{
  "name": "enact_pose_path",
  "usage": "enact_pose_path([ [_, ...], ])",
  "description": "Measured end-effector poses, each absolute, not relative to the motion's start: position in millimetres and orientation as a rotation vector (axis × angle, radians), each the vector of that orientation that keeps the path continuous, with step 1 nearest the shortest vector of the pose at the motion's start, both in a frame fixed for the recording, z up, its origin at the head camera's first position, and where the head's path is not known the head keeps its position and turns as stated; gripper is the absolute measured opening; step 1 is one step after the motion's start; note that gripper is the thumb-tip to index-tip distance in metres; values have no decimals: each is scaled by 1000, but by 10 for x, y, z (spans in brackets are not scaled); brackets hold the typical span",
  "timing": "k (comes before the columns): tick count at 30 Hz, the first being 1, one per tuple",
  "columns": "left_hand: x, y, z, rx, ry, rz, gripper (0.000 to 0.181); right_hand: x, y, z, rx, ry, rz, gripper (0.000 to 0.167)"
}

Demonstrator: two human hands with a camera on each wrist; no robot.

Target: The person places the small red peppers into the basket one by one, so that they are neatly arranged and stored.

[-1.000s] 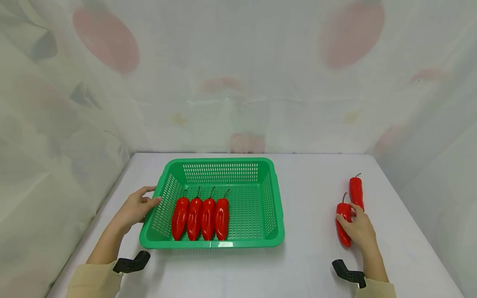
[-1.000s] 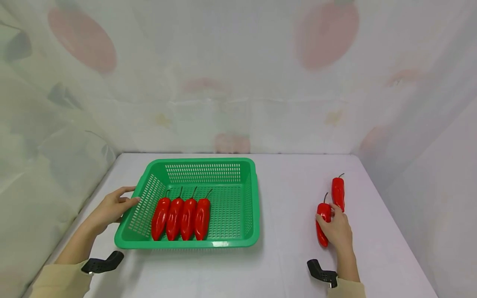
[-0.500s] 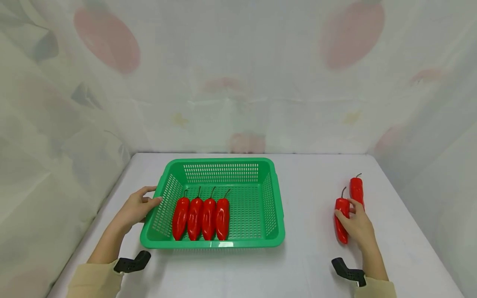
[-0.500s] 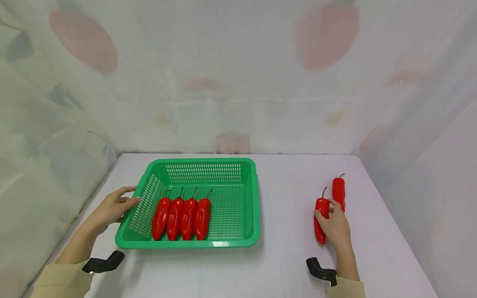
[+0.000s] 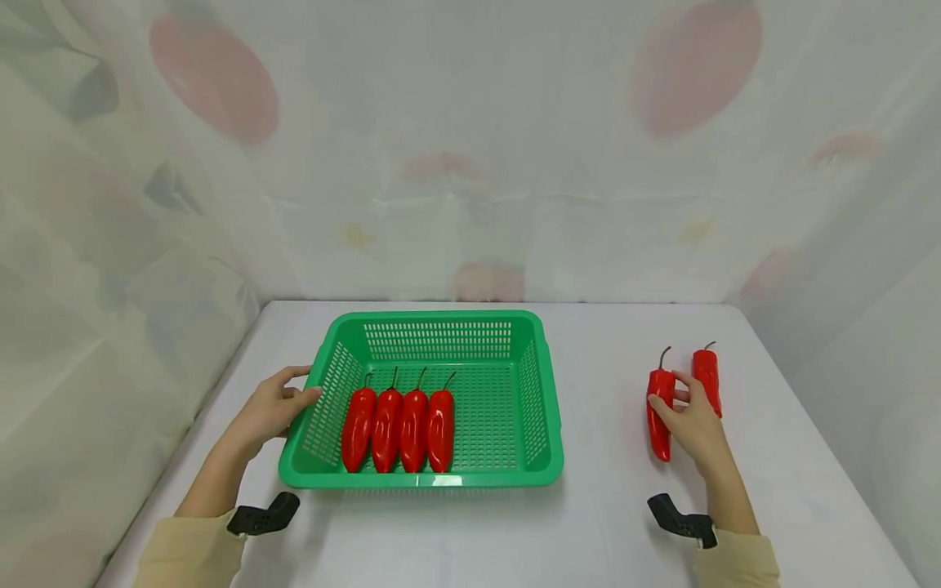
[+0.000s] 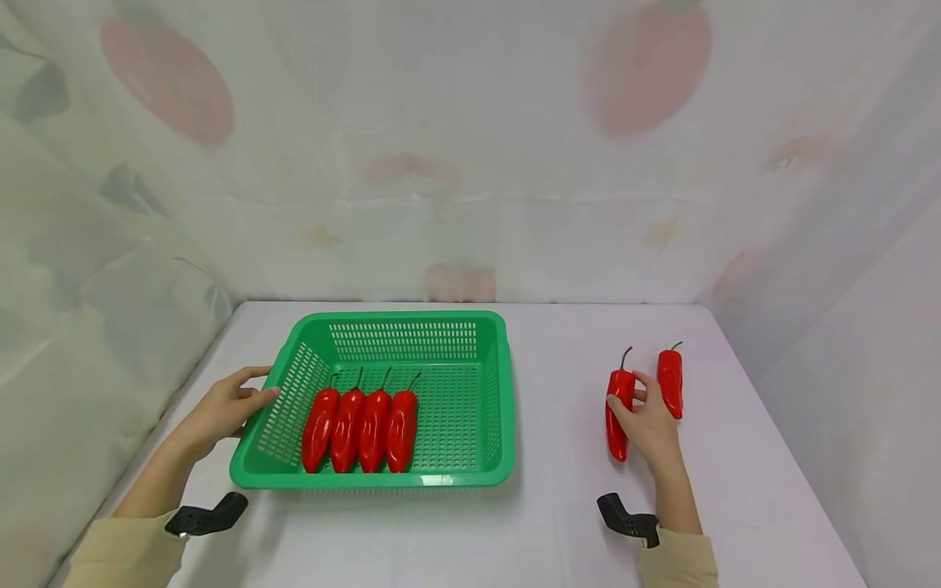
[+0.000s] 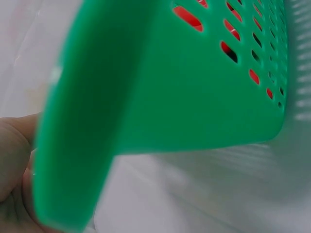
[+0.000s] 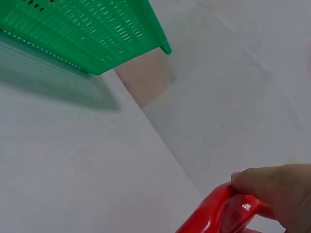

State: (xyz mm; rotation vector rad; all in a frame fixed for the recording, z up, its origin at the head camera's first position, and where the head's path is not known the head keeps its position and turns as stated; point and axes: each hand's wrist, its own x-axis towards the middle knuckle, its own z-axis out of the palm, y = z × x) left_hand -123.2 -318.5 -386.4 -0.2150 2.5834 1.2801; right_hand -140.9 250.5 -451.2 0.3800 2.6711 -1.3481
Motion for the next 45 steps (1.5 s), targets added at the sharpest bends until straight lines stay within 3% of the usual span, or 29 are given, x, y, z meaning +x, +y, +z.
enact_pose_path([
  [45,-1228,-3184,-3856,-206,2568,1295,67,-1802,1730,-3695,-163,2570,-1571,70],
])
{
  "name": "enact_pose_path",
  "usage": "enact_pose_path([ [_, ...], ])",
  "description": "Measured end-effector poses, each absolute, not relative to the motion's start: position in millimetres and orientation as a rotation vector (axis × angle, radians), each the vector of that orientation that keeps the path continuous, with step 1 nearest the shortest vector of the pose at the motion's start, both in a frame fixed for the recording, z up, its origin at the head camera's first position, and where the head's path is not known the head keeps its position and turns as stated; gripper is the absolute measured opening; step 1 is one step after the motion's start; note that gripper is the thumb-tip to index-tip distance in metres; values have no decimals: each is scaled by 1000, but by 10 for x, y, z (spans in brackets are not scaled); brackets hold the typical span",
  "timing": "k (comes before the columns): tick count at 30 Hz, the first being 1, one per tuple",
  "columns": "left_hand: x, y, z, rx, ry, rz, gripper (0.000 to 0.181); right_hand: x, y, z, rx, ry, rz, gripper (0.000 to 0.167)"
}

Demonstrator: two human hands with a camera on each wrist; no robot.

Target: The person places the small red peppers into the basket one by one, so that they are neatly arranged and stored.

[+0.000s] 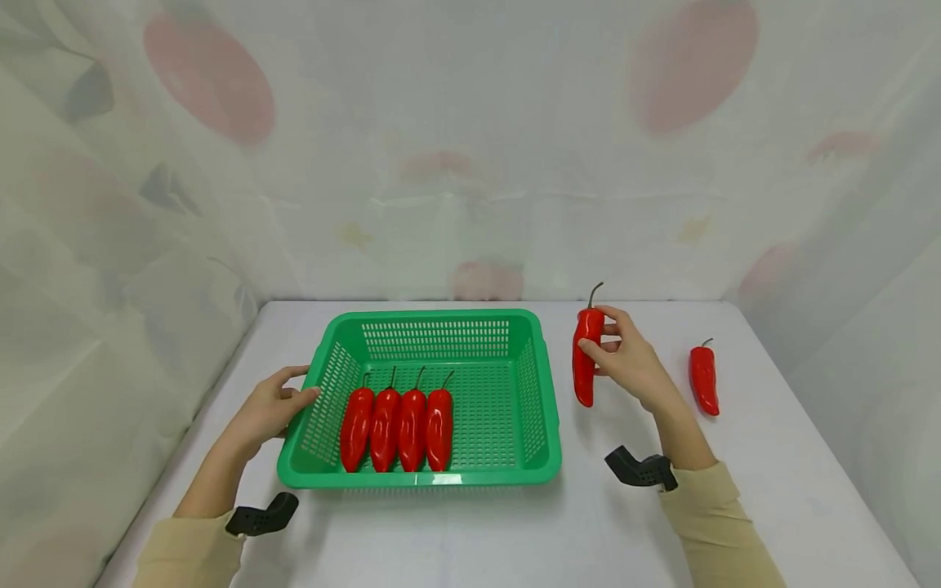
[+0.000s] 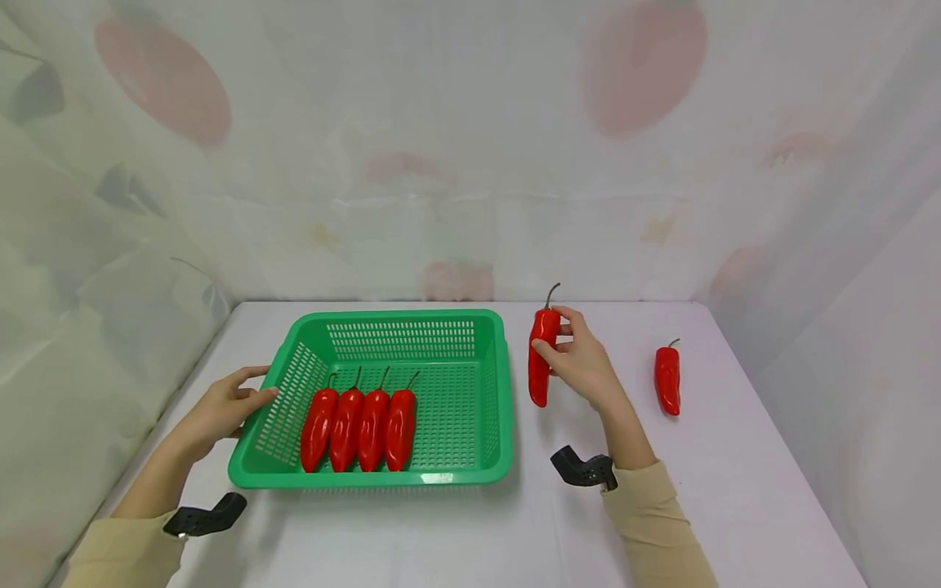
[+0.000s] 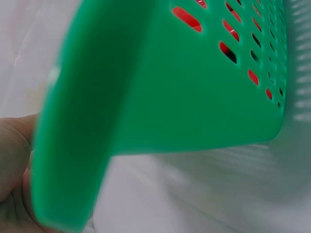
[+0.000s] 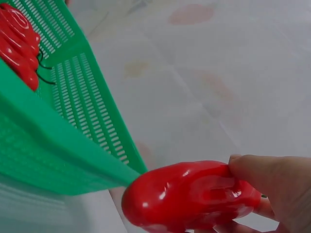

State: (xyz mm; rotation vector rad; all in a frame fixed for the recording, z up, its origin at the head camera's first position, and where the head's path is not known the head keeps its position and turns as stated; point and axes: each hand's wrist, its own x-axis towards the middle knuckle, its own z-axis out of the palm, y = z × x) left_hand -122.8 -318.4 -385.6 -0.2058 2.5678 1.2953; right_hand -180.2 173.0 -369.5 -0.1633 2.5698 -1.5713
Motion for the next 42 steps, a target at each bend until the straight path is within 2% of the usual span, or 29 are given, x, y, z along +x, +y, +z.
enact_pose_path([
  [42,-1225,-3186,-3840,-206,2568,1285,66,-1950,907,-3561,-394,2458,-1352,63],
])
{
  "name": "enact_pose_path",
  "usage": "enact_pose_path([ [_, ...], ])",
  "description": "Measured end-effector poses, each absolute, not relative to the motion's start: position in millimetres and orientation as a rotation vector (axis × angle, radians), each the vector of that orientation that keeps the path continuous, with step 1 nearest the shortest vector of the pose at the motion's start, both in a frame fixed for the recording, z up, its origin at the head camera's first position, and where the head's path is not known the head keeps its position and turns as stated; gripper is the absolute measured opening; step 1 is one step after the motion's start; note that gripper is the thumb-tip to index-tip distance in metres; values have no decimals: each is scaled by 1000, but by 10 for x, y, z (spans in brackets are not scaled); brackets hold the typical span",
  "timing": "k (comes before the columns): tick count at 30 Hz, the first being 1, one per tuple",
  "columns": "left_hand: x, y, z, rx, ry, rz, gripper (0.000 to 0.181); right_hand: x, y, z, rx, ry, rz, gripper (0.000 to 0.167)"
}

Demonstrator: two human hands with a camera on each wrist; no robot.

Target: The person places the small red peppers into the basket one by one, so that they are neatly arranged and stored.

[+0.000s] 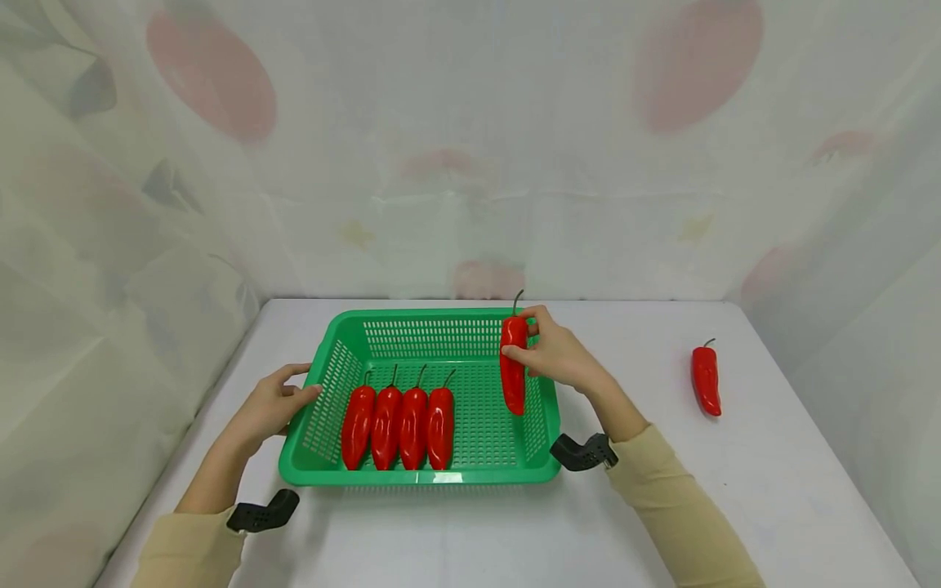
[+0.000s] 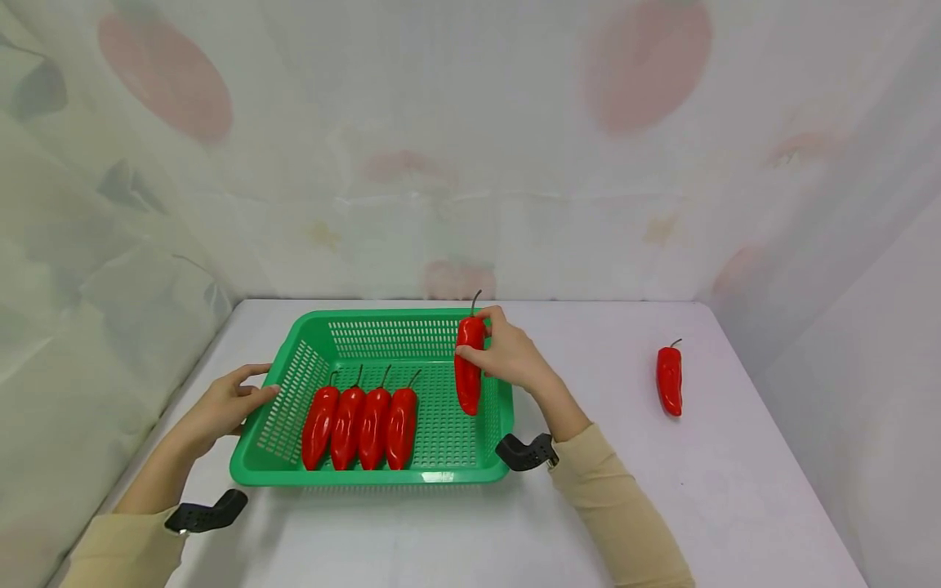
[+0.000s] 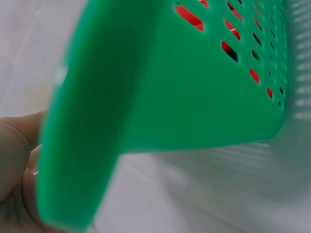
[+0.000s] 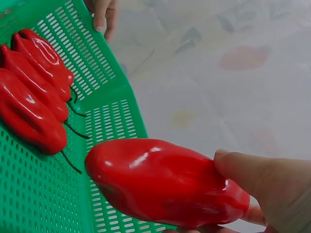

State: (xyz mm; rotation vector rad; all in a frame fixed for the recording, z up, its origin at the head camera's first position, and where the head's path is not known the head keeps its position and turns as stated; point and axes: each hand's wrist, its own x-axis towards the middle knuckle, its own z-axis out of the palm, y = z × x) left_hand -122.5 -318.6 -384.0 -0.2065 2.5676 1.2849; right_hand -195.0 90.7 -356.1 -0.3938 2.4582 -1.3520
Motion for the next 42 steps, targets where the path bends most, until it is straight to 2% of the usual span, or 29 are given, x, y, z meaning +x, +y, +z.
enact_pose_path([
  [5,-1225,-3183,-3833,-205,2564,1286,67,-1987,851,-3567,-413,2462,-1324,60],
  [15,-1240,-3173,-3859,-229,2567,1276,66,-2015,763,-3567,-434,2425,-1277,66],
  [42,-1229,-3195,-3855,-235,2556,1285,68,-2032,430,-3770,-455,2366,-1084,61],
])
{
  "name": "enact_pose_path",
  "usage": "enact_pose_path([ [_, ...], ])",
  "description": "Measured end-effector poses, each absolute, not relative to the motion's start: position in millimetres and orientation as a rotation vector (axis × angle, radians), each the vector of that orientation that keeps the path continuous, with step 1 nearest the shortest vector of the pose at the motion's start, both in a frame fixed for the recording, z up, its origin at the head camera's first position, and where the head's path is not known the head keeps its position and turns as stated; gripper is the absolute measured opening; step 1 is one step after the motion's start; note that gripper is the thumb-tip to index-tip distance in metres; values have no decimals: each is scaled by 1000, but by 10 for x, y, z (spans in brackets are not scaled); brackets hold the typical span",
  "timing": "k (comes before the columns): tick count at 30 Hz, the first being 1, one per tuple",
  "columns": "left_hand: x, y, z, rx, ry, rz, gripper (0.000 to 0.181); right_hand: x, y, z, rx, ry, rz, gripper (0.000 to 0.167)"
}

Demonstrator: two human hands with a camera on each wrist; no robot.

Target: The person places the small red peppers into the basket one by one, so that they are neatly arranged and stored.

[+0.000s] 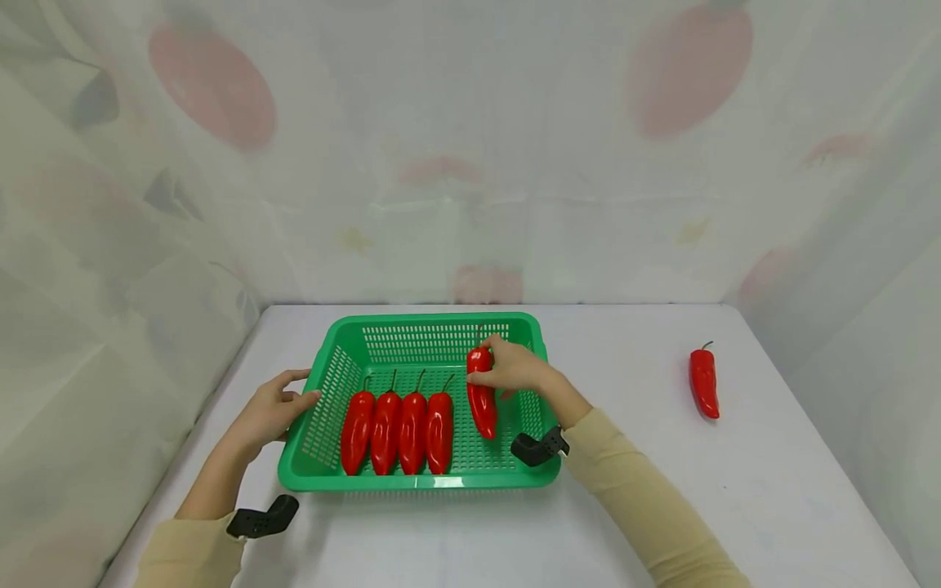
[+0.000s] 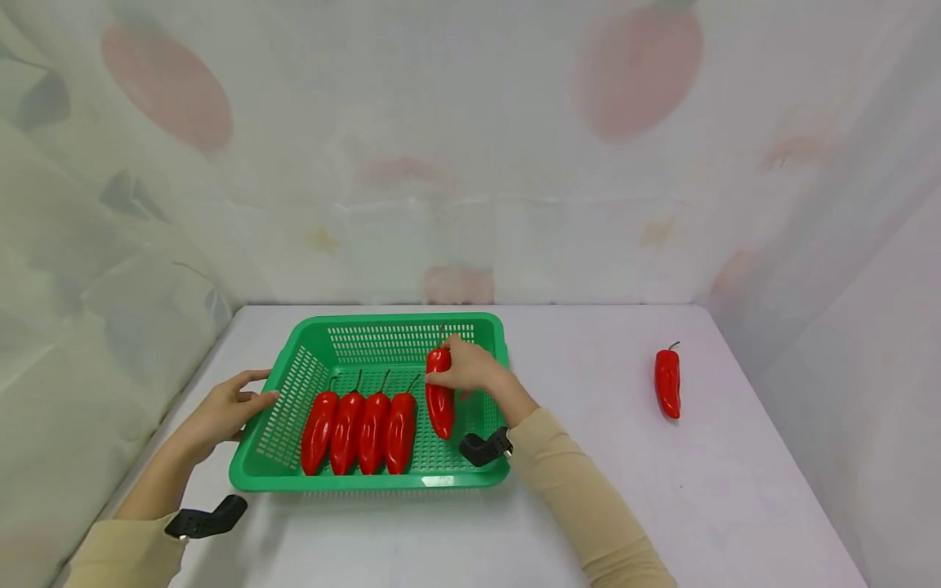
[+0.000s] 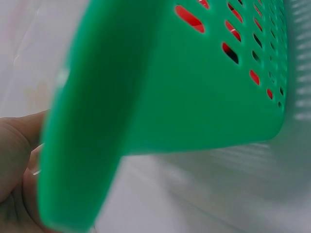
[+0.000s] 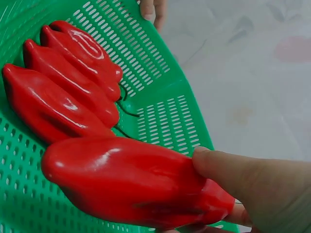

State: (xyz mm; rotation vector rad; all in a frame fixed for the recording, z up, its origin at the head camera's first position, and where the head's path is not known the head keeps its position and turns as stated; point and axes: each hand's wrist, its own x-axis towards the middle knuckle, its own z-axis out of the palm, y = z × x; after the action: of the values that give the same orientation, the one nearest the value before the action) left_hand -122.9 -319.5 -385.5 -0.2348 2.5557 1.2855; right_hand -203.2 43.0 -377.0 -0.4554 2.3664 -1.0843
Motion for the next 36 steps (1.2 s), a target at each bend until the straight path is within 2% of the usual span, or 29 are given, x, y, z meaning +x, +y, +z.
enact_pose_path([
  [13,-1231,-3196,-3864,-239,2560,1273,69,-2084,296,-3839,-426,2321,-1000,60],
  [29,-1213,-3173,-3820,-227,2572,1272,66,-2113,179,-3929,-343,2174,-1001,48],
  [36,-1204,-3164,-3816,-233,2568,1271,66,-2117,138,-4006,-323,2133,-979,52],
])
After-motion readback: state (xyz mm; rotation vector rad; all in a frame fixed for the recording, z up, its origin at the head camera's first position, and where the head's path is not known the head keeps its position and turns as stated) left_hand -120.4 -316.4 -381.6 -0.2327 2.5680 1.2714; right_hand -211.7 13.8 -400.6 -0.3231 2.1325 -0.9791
